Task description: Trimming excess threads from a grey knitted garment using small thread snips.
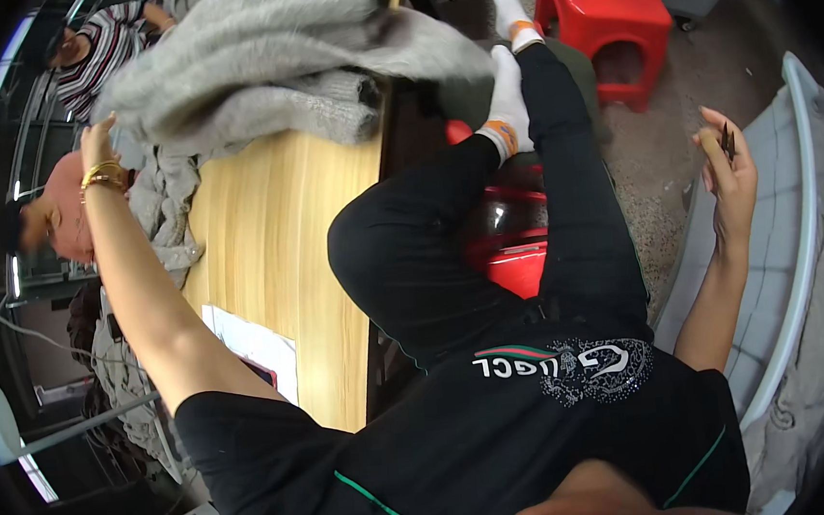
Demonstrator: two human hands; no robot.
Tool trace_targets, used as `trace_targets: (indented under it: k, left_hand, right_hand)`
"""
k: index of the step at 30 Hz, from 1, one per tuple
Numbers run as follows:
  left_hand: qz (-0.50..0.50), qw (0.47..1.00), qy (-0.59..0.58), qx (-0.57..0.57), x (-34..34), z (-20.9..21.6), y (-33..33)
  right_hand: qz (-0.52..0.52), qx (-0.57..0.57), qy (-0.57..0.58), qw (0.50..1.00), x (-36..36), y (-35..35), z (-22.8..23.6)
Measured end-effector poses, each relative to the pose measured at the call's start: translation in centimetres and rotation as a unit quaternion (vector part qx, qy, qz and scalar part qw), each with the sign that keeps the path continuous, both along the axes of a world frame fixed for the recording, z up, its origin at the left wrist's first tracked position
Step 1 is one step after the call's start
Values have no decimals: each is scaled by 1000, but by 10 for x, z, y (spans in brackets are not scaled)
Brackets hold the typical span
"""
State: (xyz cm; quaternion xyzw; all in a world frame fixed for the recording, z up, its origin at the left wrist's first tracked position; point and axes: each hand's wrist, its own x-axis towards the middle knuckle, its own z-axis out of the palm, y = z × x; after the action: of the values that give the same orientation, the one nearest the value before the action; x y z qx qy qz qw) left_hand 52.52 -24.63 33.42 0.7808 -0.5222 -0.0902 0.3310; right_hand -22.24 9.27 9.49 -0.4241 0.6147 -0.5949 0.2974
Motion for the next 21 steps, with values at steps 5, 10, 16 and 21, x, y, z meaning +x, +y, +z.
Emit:
trace_targets:
  k: [5,10,16,21]
  left_hand:
    - [-179,976,122,-26,-126,-93,-20]
    - [-371,917,142,43,-257,-172,-35]
    - [-579,812,68,30,-408,-239,6]
    - [-647,762,-7,4,-408,-256,72]
  right_hand:
    - [48,-5,58,997,1,-8,42]
    - [85,-28,266,960,2,-43,95]
    - [14,125,512,850,-107,-31,143]
    - [-268,301,509,761,-208,93,136]
